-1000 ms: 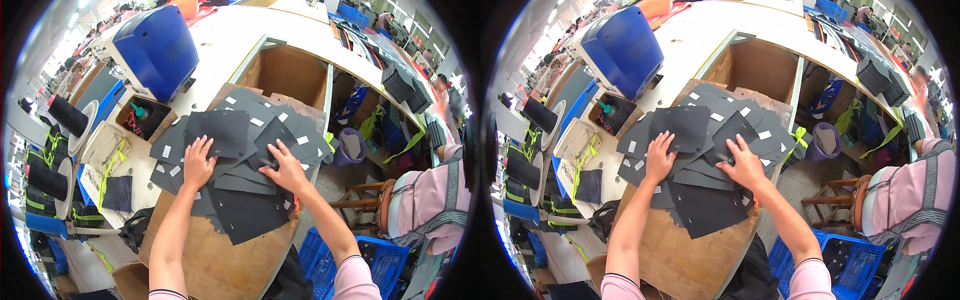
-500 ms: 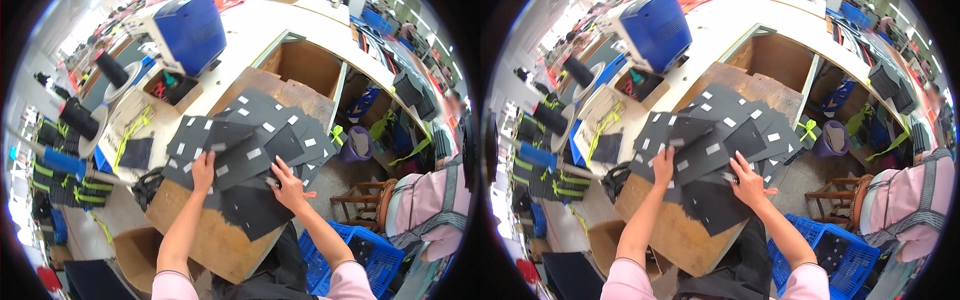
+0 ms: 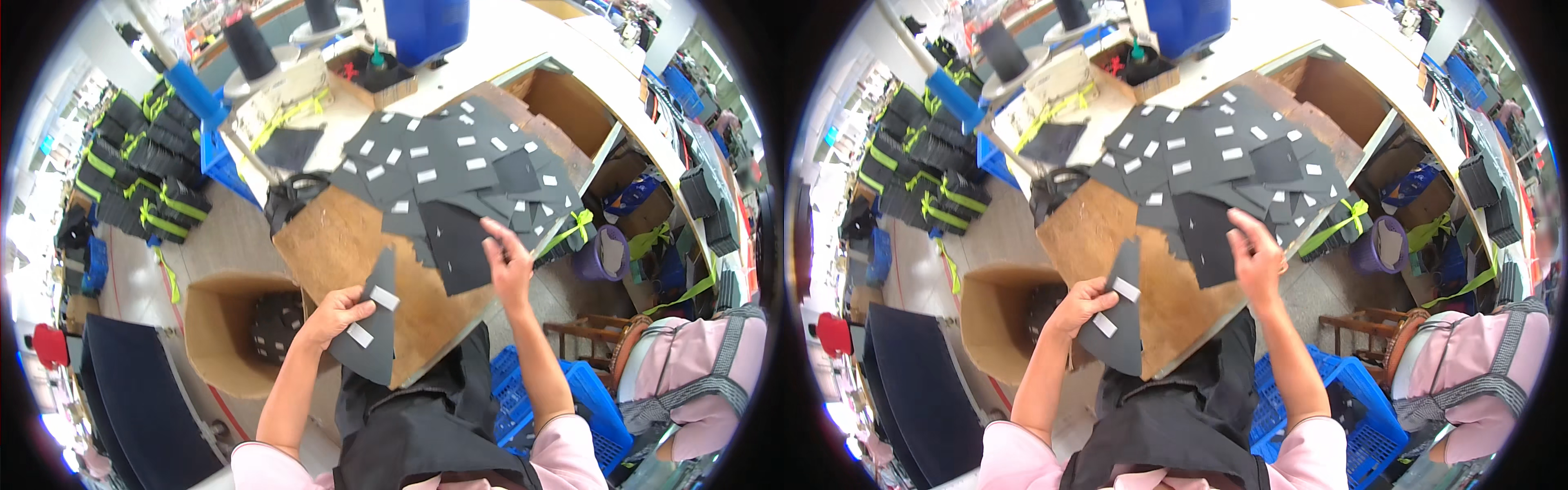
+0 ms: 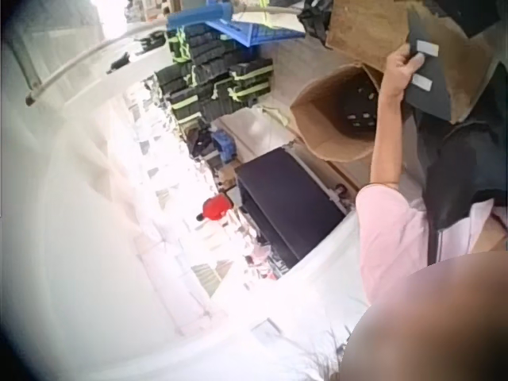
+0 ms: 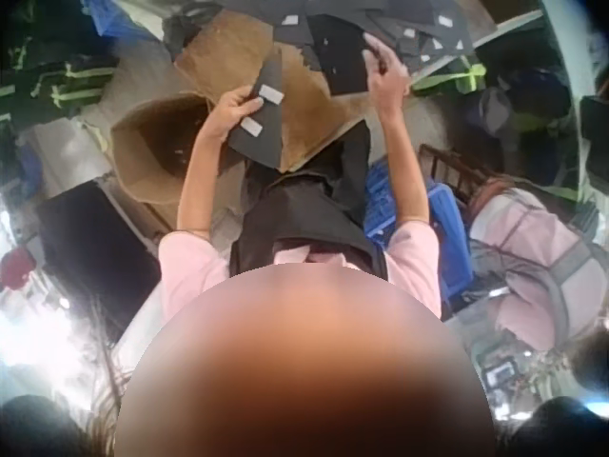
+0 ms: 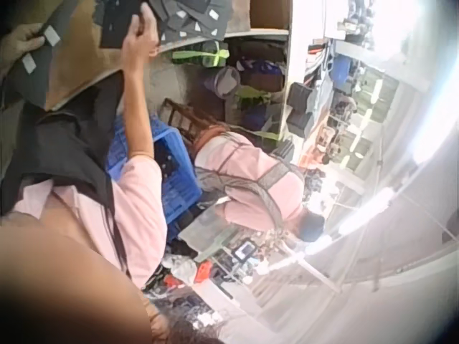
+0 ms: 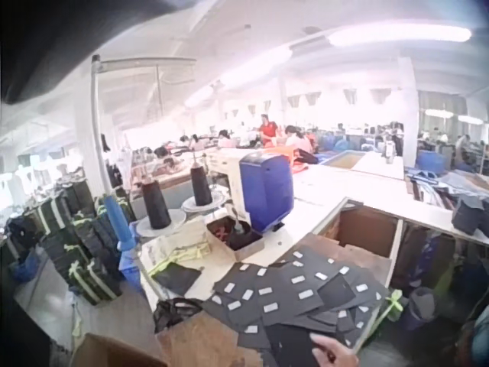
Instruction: The recorder is assembling components for safety vests by applying adhesive strips to black fabric panels.
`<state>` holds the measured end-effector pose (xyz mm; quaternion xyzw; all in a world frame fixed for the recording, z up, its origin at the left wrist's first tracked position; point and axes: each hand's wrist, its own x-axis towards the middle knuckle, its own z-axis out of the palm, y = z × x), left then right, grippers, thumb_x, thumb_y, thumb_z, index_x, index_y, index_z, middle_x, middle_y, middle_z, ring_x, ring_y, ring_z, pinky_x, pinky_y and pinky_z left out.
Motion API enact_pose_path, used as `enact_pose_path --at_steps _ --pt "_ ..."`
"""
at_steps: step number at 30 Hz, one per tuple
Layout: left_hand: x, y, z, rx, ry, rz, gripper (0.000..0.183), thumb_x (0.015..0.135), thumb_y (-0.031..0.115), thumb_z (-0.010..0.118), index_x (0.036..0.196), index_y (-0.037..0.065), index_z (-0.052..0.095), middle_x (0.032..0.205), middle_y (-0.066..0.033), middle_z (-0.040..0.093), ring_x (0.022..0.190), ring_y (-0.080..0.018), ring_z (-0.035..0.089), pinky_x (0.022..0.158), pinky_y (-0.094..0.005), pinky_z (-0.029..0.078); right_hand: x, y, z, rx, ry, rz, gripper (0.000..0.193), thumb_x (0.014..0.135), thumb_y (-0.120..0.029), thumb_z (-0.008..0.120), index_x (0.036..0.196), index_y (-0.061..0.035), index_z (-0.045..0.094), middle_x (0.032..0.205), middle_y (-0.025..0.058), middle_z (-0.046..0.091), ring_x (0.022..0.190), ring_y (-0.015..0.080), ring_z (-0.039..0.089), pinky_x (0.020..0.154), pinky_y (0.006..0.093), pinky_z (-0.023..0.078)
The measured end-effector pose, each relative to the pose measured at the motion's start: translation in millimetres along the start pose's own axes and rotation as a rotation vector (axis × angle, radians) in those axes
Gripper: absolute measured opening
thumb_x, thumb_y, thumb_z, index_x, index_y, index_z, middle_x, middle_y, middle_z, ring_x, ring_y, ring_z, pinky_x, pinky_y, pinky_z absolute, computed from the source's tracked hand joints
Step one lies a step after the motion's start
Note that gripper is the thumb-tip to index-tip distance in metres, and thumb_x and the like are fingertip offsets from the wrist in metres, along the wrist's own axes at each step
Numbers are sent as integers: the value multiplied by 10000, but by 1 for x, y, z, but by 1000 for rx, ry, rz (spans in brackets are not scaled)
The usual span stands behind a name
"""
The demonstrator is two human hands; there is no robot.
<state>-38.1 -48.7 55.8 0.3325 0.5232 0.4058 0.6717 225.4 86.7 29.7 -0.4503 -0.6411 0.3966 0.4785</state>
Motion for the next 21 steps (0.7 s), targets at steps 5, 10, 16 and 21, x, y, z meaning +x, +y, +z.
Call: enact_pose_path --at_steps 5,10,16,21 --pt "-9 -9 11 96 -217 -56 246 866 128 573 1088 27 597 953 0 620 868 -70 553 781 -233 441 -40 -60 21 283 -511 332 353 859 -51 565 1212 -47 552 1119 12 608 638 -6 440 548 143 351" --pt "-24 24 27 358 -170 22 263 854 109 597 1100 18 588 871 -1 607 791 -70 544 728 -226 444 -53 -46 10 157 -717 203 258 833 -58 605 1085 -30 558 800 -9 609 500 21 404 431 177 319" --pt "-47 -12 15 -408 107 132 525 862 337 616 1210 -36 494 936 -38 626 795 -90 585 721 -214 462 -104 -57 -9 740 -89 666 106 849 -58 611 796 -76 521 586 -37 474 365 28 329 344 190 242" --pt "-51 -34 35 -341 79 16 422 773 204 721 1096 -28 580 1016 -90 639 924 -137 597 791 -254 479 -137 -46 -8 821 -37 716 110 854 -102 627 830 -77 523 591 -50 466 372 21 327 341 179 223"
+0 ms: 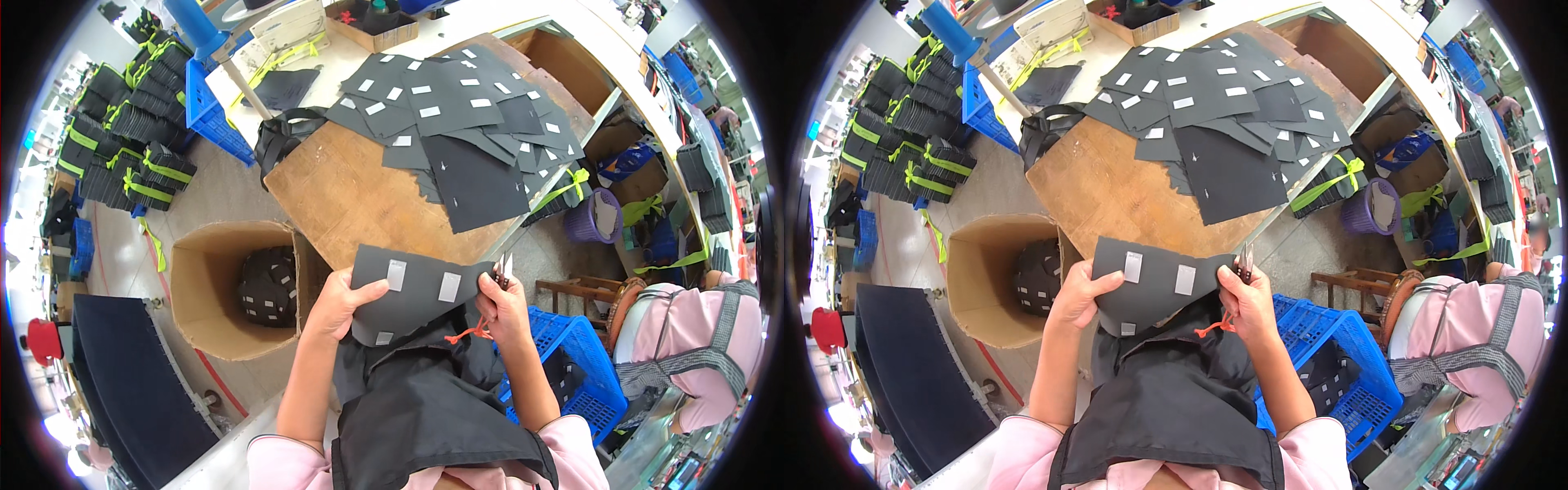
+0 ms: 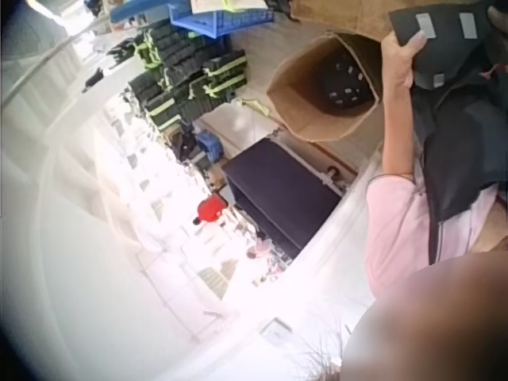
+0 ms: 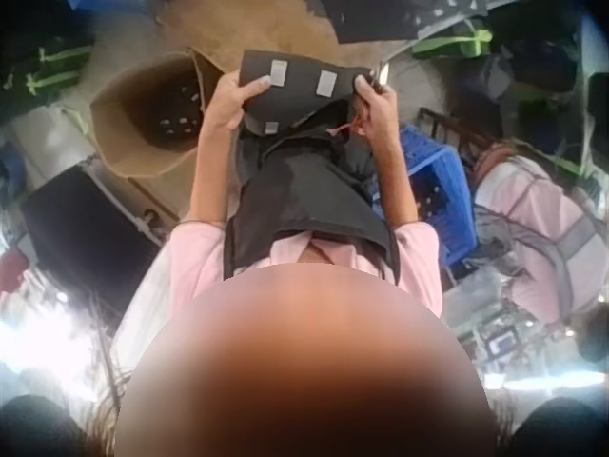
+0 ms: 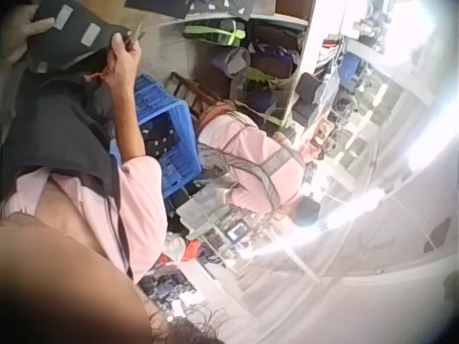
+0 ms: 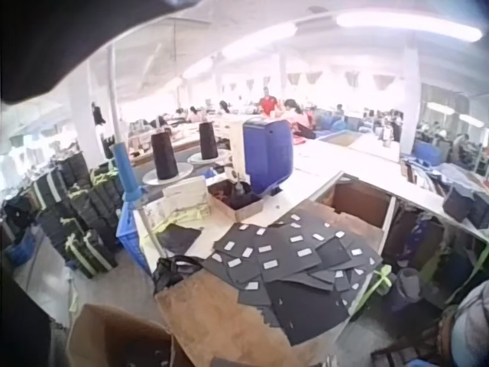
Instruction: The recorder is assembling components for safety vests by applying adhesive strips to black fabric panels.
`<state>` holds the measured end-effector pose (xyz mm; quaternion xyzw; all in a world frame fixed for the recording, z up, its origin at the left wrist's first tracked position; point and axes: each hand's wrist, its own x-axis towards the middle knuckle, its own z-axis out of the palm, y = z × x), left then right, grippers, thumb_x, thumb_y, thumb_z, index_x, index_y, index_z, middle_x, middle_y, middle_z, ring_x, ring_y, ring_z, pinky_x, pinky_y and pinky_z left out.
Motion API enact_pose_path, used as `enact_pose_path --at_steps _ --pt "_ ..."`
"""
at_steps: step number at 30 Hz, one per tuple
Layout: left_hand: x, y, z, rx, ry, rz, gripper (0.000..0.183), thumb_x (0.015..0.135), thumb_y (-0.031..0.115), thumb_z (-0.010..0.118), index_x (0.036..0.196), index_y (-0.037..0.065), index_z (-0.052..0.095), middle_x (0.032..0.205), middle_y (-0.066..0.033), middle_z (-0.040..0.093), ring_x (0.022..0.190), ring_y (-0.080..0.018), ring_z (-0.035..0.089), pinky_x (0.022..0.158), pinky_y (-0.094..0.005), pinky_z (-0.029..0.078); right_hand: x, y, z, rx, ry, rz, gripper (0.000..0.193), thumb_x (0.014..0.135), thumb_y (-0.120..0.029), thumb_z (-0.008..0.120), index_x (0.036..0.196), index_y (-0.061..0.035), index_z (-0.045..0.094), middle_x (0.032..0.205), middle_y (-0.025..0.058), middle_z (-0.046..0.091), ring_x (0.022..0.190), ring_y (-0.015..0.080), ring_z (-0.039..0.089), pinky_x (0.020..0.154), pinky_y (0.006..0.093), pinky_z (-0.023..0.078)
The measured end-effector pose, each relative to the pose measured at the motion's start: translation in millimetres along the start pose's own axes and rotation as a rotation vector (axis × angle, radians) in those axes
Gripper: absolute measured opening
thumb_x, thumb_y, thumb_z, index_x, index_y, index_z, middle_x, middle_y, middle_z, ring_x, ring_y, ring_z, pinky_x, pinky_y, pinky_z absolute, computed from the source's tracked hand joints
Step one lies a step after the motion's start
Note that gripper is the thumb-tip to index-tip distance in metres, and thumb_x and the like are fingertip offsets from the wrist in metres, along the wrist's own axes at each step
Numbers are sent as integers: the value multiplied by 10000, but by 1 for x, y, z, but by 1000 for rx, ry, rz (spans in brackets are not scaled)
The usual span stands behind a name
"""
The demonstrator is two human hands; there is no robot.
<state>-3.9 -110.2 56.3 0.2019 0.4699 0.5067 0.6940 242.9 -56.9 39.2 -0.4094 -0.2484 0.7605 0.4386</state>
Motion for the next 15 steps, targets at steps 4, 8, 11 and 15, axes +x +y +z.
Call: enact_pose_path --at_steps 4,8,11,15 --pt "-2 11 24 199 126 76 228 770 90 709 949 -29 633 891 -78 663 776 -134 619 741 -265 494 -1 -7 -1 -426 192 -107 110 901 -69 523 1006 -62 558 626 -44 460 434 21 375 378 178 271" --pt "-9 6 34 183 168 145 284 770 85 706 1010 -33 610 935 -77 651 834 -123 604 770 -261 481 -18 -20 21 -980 101 -919 189 889 -9 498 1068 -17 557 694 22 510 572 75 507 523 208 411" --pt "-8 2 47 262 161 222 342 779 86 698 1081 -26 584 971 -68 640 876 -109 584 799 -253 464 -10 -20 52 -1143 -214 -844 287 760 0 641 1032 -26 552 744 79 531 586 170 564 543 277 450" --pt "-18 6 60 394 209 290 412 780 80 695 1156 -13 555 996 -50 629 900 -92 562 824 -244 448 -8 -25 60 -1244 -208 -829 330 695 -42 714 982 -55 551 815 102 540 591 213 578 517 308 466"
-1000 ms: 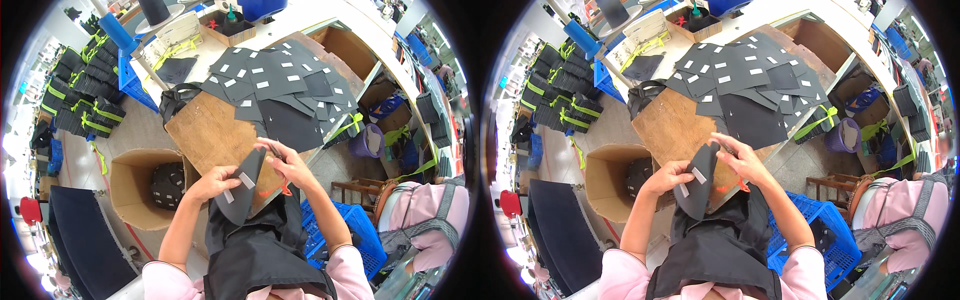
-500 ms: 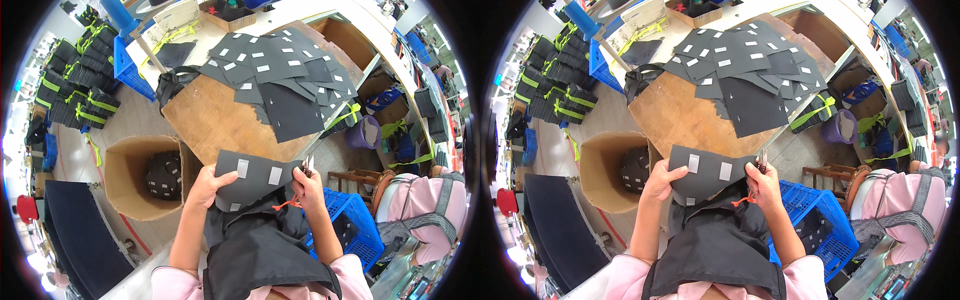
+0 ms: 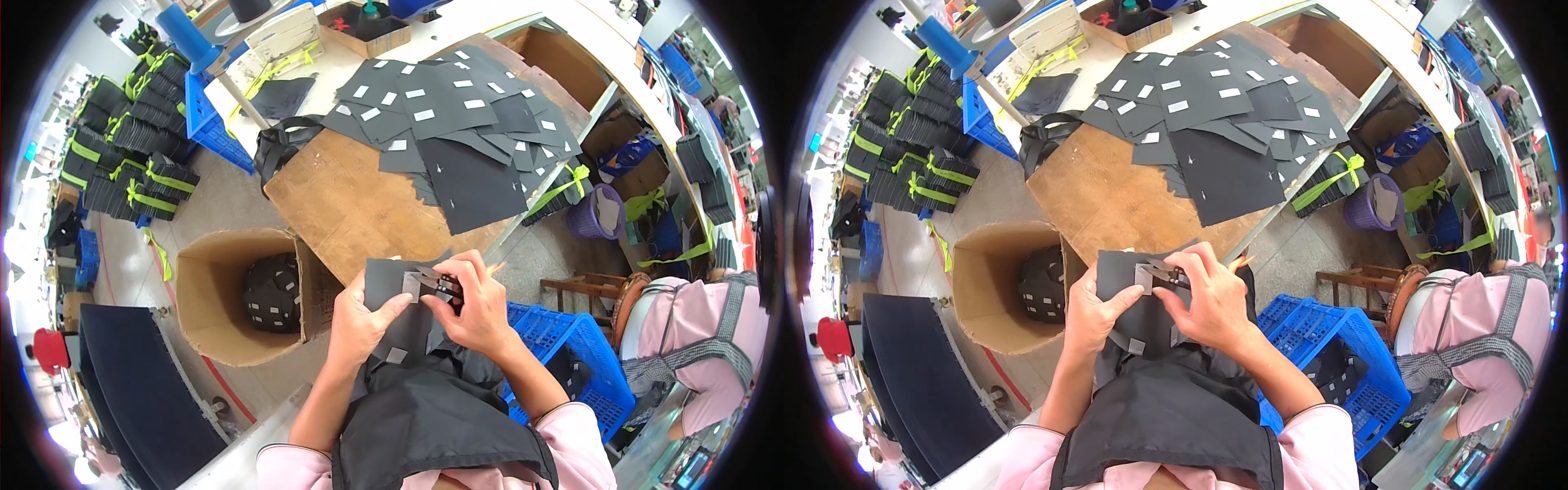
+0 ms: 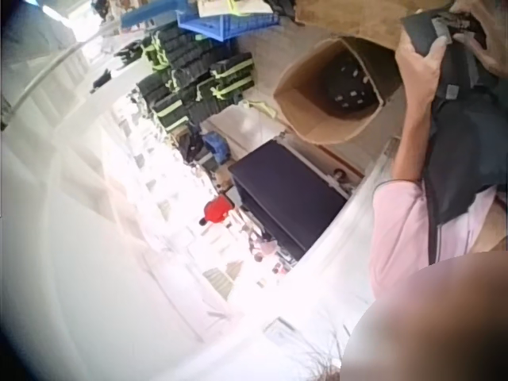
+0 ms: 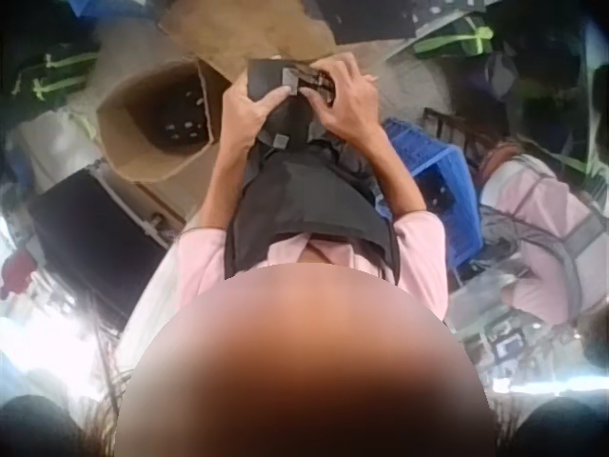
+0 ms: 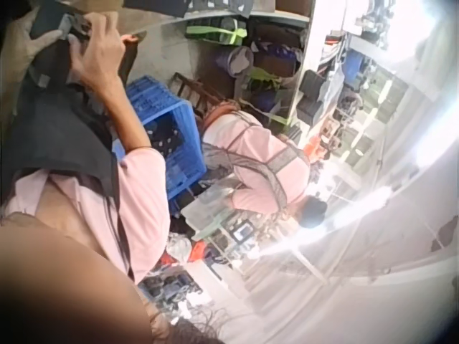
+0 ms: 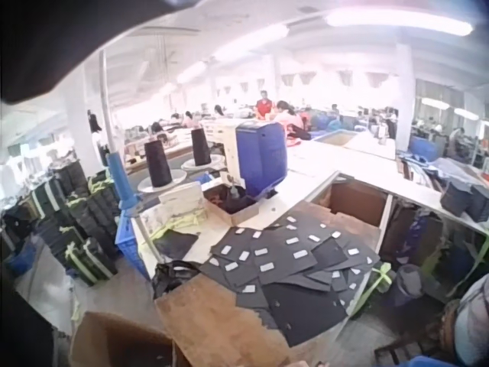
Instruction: The recorder is assembling components for safety vests by applying adhesive strips to black fabric panels.
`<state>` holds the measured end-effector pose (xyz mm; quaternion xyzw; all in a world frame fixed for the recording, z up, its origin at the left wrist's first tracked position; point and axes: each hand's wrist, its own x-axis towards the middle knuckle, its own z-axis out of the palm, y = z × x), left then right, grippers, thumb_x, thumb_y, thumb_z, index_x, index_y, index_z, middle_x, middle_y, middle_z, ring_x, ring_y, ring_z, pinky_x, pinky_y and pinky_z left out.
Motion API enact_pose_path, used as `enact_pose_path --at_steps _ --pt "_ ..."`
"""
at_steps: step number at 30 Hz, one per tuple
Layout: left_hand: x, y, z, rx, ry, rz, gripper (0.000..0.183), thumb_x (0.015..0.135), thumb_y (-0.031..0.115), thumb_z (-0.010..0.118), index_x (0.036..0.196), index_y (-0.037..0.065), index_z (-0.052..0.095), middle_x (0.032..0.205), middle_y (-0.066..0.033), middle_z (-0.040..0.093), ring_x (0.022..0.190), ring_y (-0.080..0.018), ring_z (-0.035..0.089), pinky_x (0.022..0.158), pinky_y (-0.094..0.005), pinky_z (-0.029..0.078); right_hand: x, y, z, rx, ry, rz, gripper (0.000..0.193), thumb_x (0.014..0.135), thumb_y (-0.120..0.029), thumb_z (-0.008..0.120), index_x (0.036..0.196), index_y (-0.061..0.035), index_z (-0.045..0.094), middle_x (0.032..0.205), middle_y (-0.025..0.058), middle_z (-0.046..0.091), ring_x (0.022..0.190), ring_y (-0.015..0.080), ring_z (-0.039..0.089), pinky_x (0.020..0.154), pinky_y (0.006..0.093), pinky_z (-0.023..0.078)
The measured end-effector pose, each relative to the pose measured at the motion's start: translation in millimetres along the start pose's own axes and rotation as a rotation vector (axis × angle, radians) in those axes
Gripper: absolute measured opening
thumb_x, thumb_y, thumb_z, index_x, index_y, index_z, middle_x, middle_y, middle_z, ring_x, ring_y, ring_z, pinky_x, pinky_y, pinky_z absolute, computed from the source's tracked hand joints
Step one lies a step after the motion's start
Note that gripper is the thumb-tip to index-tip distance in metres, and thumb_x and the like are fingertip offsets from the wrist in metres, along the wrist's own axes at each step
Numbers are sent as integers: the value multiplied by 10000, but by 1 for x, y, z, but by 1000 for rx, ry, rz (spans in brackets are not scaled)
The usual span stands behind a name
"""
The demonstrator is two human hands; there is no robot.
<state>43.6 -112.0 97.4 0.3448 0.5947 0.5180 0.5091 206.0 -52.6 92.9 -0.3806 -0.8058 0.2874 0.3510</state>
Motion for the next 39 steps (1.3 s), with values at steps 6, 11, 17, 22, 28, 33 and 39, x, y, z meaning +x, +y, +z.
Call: enact_pose_path --at_steps 6,11,17,22,28,33,39 --pt "-6 5 1 -20 -18 -6 422 773 70 697 1160 -16 551 990 -38 627 890 -81 562 807 -227 450 -6 6 2 -53 43 -127 292 666 -39 718 928 -55 589 781 100 545 570 225 563 485 312 457" --pt "-4 4 1 -95 -51 -65 462 744 33 715 1173 -17 548 970 -46 635 879 -91 577 805 -228 455 -12 12 -2 -66 96 -201 238 671 -62 722 882 -56 613 713 82 539 560 234 547 482 308 439" --pt "-5 7 2 -17 -80 -63 451 762 44 682 1182 -25 531 985 -45 630 890 -83 568 808 -228 451 -5 9 -13 -93 2 -175 257 645 -69 737 873 -64 619 713 74 552 568 237 546 490 318 439" --pt "-3 5 0 -38 -113 -86 450 763 58 685 1179 -23 535 976 -45 634 881 -82 572 805 -229 452 -10 13 -16 -105 16 -196 247 644 -74 730 866 -70 620 718 63 551 584 235 546 518 321 443" --pt "-2 5 1 -16 -135 -92 461 759 80 697 1179 -20 537 961 -50 639 878 -89 577 800 -234 456 -2 11 -21 -122 -37 -194 251 634 -89 732 859 -73 623 716 52 553 582 225 538 524 317 437" --pt "-2 2 0 -46 -134 -91 462 757 84 703 1177 -18 538 960 -45 640 872 -90 578 796 -235 458 -5 15 -20 -132 -47 -242 265 623 -82 735 866 -71 629 712 52 553 582 231 537 526 318 437" --pt "-1 3 -2 -34 -128 -95 374 755 69 712 1094 -24 584 932 -38 644 842 -89 584 780 -232 464 -4 12 -16 -115 -28 -199 259 620 -46 740 857 -61 635 707 62 558 592 227 549 538 320 447"
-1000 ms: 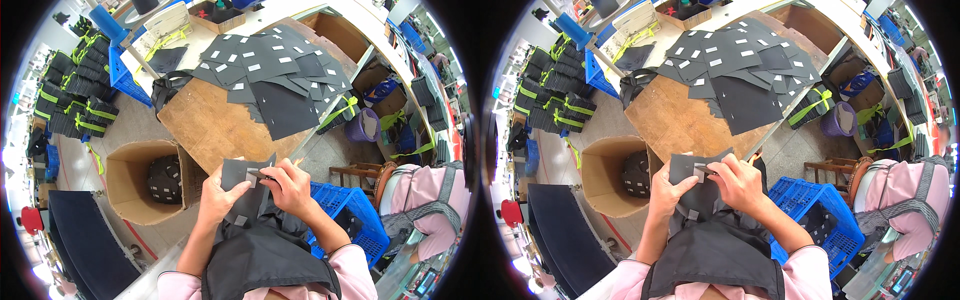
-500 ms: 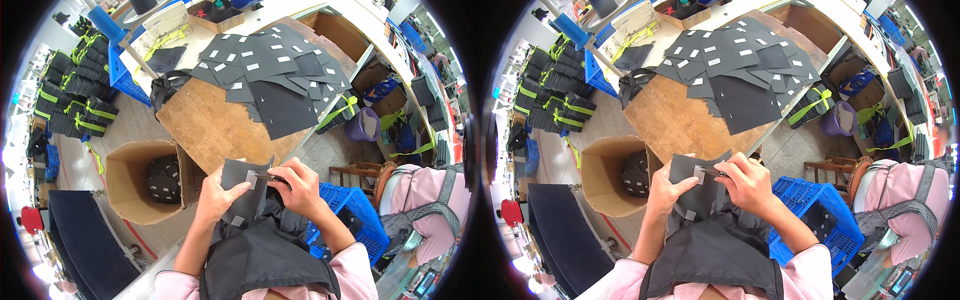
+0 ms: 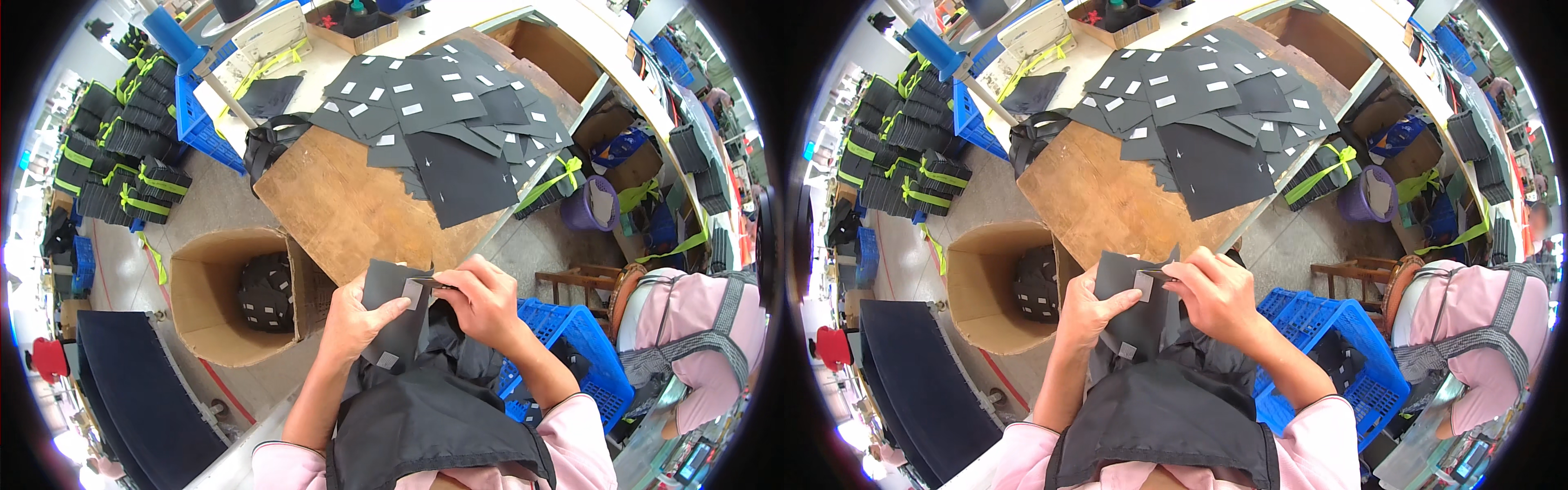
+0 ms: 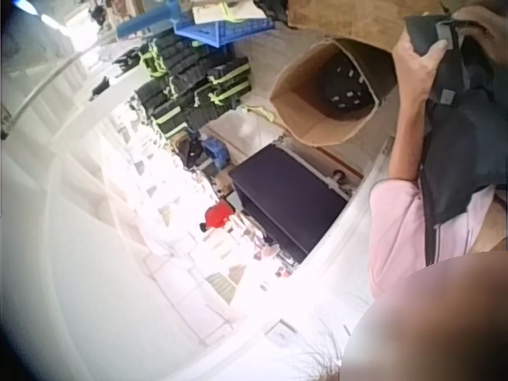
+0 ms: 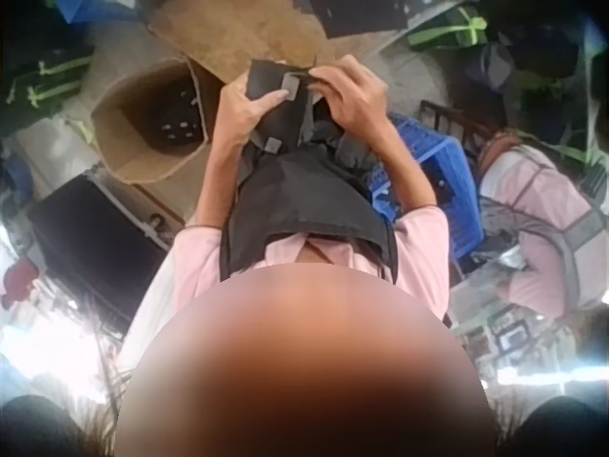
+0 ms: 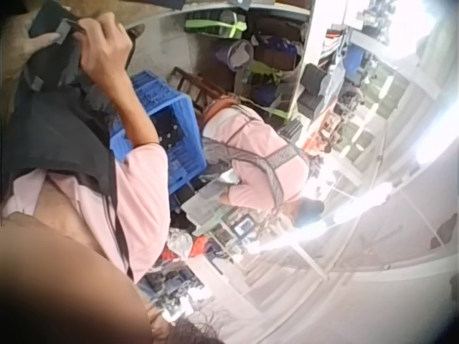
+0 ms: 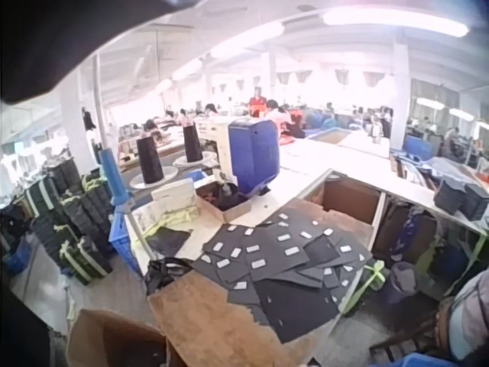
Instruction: The recorder is assembling components for safety vests by applying adhesive strips to black fabric panels.
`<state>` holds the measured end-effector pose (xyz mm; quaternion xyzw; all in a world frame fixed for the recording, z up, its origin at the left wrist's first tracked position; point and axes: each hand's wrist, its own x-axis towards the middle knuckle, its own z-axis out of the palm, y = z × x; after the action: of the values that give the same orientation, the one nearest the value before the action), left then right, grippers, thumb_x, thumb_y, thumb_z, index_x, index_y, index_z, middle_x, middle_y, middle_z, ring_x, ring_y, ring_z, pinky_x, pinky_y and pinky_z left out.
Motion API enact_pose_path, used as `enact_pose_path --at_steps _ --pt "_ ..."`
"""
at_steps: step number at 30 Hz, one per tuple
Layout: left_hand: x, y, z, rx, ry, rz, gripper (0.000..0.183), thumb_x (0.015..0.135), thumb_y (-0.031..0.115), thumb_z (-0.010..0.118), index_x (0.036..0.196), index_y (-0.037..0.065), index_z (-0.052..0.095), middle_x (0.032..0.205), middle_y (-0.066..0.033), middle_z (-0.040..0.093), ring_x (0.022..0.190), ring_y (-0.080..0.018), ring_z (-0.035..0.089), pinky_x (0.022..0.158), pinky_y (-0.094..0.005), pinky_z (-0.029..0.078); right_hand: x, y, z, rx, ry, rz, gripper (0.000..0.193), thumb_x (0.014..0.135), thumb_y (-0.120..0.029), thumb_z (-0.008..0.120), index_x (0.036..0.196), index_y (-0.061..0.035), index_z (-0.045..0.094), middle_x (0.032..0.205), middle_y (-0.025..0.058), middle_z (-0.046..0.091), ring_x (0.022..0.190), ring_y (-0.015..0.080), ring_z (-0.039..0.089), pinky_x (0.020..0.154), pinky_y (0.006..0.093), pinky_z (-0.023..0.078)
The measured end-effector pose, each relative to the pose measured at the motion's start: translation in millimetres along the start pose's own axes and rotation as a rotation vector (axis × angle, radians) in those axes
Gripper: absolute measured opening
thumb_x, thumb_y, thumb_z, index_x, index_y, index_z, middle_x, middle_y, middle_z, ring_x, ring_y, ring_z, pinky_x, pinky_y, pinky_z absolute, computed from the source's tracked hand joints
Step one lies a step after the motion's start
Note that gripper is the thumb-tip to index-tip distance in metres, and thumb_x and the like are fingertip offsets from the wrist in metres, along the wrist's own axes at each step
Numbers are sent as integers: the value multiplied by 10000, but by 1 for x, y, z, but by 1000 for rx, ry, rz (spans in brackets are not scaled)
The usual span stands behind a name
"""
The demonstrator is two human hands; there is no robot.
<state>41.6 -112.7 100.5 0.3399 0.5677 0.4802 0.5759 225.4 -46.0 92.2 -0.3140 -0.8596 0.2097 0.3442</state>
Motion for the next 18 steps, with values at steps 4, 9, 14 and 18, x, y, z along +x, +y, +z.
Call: enact_pose_path --at_steps 4,9,14,18 --pt "3 -8 -6 24 -5 -23 299 770 64 670 1048 -13 592 908 -37 643 814 -100 582 758 -250 465 -1 3 -3 89 73 25 255 668 -39 720 900 -50 616 775 63 547 594 211 554 529 293 450" --pt "8 -25 -5 371 75 110 253 818 31 516 1070 22 528 925 -64 601 860 -193 552 804 -315 434 14 30 1 444 -287 323 259 716 -95 715 942 -35 603 846 74 553 673 172 568 599 293 456" --pt "12 -28 -3 -57 -6 -77 238 845 106 580 1068 43 527 954 -18 524 910 -128 496 812 -262 401 16 33 7 389 -523 379 234 737 -136 701 896 -7 588 789 60 571 710 159 557 644 290 440" --pt "15 -32 -2 -53 -111 -38 303 803 211 706 1011 29 582 900 -10 570 843 -98 532 758 -240 429 1 23 29 809 -197 675 258 757 -123 694 936 0 556 722 71 529 694 174 549 637 280 441"
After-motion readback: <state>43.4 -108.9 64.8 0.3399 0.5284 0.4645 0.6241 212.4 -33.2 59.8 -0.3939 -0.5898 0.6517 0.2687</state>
